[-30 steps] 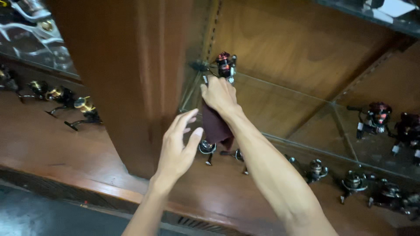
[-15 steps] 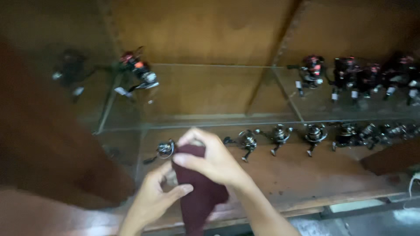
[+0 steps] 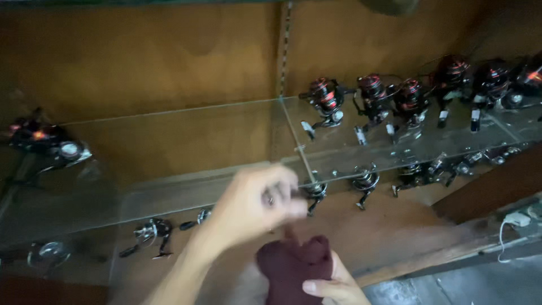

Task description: The person removes fishing reels from a glass shelf, wipes the shelf surface with a cloth, and then cleans individual reels by hand using the same cloth.

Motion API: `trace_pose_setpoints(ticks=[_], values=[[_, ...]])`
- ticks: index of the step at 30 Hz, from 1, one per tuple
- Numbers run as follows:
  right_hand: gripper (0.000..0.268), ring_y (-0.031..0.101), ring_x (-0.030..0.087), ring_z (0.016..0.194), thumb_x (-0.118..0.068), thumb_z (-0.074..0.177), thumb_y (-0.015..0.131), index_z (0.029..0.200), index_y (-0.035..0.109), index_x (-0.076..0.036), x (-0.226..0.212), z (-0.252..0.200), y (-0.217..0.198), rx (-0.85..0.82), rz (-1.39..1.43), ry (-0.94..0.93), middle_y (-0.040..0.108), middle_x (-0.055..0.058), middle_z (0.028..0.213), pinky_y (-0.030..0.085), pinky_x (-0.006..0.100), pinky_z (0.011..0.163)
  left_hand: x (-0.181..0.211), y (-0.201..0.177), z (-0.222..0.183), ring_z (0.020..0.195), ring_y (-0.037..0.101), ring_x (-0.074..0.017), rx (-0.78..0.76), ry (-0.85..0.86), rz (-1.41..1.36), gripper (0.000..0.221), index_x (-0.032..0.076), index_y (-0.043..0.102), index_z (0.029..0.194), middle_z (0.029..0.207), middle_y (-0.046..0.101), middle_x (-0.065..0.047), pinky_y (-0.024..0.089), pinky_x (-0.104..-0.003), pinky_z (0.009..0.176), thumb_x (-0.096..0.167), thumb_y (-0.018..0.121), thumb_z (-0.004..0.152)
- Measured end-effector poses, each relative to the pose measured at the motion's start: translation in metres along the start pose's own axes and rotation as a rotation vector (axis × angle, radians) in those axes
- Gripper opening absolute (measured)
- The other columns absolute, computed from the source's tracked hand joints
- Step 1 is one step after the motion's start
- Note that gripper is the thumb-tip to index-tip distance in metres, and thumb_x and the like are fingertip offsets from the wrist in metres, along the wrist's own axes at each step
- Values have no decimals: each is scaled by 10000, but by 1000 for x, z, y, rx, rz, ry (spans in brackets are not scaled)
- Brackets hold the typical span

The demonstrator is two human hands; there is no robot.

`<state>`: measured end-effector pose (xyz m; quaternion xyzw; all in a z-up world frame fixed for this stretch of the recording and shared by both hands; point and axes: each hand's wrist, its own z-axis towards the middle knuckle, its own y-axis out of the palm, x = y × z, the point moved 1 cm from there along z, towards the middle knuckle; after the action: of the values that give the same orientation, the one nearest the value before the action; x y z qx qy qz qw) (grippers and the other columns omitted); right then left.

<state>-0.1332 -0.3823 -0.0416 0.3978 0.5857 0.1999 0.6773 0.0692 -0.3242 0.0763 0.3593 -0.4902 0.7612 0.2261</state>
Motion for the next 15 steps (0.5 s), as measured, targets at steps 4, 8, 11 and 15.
trace_pose_setpoints(ticks=[4, 8, 11, 15], values=[[675, 637, 646, 1175, -128, 904, 813, 1439, 436, 42, 5, -4, -61, 44, 159, -133, 637, 351, 1317, 528, 708, 1009, -1, 10, 97, 1271, 592, -254, 153, -298, 245, 734, 157, 506, 1442, 1325, 656, -72, 452, -532, 1033, 502, 717, 830], [728, 660, 616, 1128, -131, 857, 815, 1455, 428, 16, -12, -6, -76, 75, 123, -119, 653, 350, 1297, 545, 678, 946, -37, 45, 148, 1337, 503, -286, 67, -570, 147, 599, 316, 581, 1329, 1426, 538, -110, 471, -511, 1006, 528, 733, 790], [811, 694, 570, 1057, -137, 786, 820, 1479, 414, -23, -15, -13, -81, 146, 73, -114, 676, 349, 1267, 569, 633, 851, -66, 57, 158, 556, 742, -92, 247, -435, 73, 75, 316, 781, 845, 496, 659, 100, 594, -261, 663, 282, 741, 791], [945, 745, 501, 951, -145, 679, 827, 1516, 393, -80, -15, -31, -84, 265, -19, -109, 711, 347, 1223, 605, 564, 709, -36, 26, 114, 555, 760, -133, 327, -297, 36, 109, 164, 791, 950, 699, 759, -28, 587, -255, 595, 146, 723, 866]])
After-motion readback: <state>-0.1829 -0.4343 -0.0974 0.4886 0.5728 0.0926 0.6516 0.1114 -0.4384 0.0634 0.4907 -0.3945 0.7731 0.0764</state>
